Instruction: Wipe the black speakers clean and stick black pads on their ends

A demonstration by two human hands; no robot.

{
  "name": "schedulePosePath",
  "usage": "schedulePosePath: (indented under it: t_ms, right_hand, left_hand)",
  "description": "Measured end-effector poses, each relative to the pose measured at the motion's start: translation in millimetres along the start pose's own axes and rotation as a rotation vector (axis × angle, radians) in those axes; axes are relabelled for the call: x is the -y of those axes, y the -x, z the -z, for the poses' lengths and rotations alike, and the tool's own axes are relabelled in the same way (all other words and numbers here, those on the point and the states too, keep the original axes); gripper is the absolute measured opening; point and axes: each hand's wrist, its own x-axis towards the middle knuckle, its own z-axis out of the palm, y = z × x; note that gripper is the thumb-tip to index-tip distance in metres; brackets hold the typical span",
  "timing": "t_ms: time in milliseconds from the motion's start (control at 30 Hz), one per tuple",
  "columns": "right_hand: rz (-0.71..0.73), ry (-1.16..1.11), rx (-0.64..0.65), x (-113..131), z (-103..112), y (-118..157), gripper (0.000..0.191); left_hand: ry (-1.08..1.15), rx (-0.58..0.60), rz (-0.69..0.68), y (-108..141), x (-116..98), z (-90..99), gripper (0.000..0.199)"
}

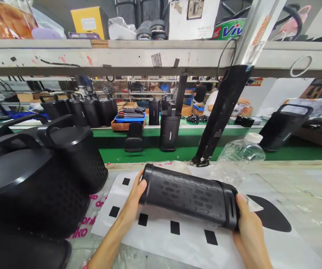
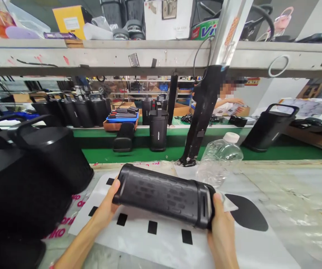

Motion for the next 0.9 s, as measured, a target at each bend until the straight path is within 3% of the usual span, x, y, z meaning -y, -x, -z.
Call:
schedulePosePath:
  t_ms: [167, 300, 367, 567, 733, 900]
  right_hand:
    - [0.297, 0.144, -0.069, -2, 6, -2, 0.050]
    - [0.403, 0.329, -0.068, -4, 11, -10, 0.053]
    - [0.444, 0.450, -0.043, -2, 13, -11, 0.055]
    - [0.564, 0.808, 0.038, 14, 11, -7, 0.062]
    - [0.650, 0.953, 0.009, 22, 7, -4, 0.060]
    - [0.653, 1.070, 0.029, 28, -8, -1, 0.057]
  left_hand:
    - [0.018, 0.100, -0.041, -1, 3, 3.3, 0.067]
    - [0.040, 0.118, 0.000, 1, 7, 4.4, 0.062]
    - [0.029, 0.092, 0.026, 2, 6, 2.4, 0.062]
    - [-0.126, -0.165, 0.077, 3, -3, -2.2, 0.042]
    - [-0.231, -0.150, 0.115, 3, -6, -2.7, 0.051]
    - [-0.160, -0.121, 0.110, 6, -11, -6.9, 0.056]
